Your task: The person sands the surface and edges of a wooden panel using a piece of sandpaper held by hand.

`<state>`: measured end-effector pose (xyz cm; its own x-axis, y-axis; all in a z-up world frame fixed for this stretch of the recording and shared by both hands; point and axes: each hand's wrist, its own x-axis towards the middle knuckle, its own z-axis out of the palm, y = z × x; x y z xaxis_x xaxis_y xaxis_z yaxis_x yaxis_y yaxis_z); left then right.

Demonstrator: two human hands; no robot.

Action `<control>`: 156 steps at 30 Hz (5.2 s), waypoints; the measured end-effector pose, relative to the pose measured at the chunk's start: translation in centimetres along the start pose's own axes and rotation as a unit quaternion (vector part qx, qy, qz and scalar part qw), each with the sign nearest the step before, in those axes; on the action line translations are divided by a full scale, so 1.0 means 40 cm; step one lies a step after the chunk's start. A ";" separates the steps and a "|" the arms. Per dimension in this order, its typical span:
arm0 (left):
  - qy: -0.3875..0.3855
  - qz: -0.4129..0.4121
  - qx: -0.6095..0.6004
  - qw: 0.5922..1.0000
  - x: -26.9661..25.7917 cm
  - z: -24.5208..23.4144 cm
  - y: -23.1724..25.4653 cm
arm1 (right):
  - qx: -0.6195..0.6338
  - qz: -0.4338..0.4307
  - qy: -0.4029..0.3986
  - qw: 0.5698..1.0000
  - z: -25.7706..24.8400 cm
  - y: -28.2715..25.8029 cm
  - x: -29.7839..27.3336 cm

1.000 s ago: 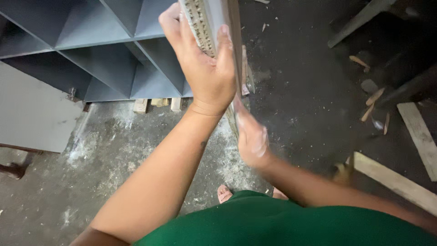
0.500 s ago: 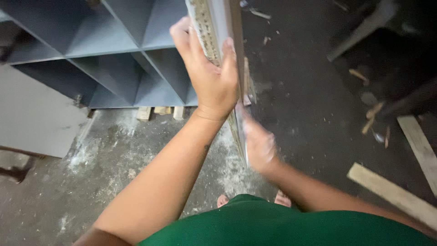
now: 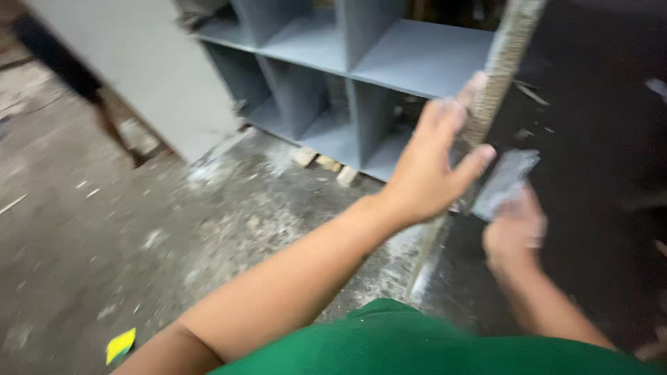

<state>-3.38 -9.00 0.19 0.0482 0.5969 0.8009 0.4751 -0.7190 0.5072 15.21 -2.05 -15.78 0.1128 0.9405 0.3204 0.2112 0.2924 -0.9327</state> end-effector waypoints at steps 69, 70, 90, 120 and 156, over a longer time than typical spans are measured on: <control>-0.051 -0.166 -0.043 0.984 -0.061 -0.073 0.029 | 0.030 -0.129 -0.039 0.990 0.031 -0.223 0.287; -0.048 -0.155 -0.030 0.986 -0.058 -0.072 0.021 | 0.029 -0.130 -0.039 0.990 0.032 -0.220 0.288; -0.066 -0.121 -0.061 0.989 -0.087 -0.093 0.060 | -0.033 -0.402 -0.037 0.914 0.111 -0.392 0.066; -0.025 -0.185 -0.037 0.982 -0.118 -0.065 0.099 | -0.135 -0.163 -0.141 0.967 0.057 -0.112 -0.100; -0.073 -0.209 -0.067 0.973 -0.122 -0.080 0.064 | 0.091 -0.069 -0.059 0.992 0.025 -0.106 0.021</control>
<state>-5.22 -14.90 -1.38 0.0044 0.8844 0.4667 0.3618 -0.4365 0.8238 13.43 -2.32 -11.71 -0.0208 0.8997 0.4360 0.0368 0.4365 -0.8990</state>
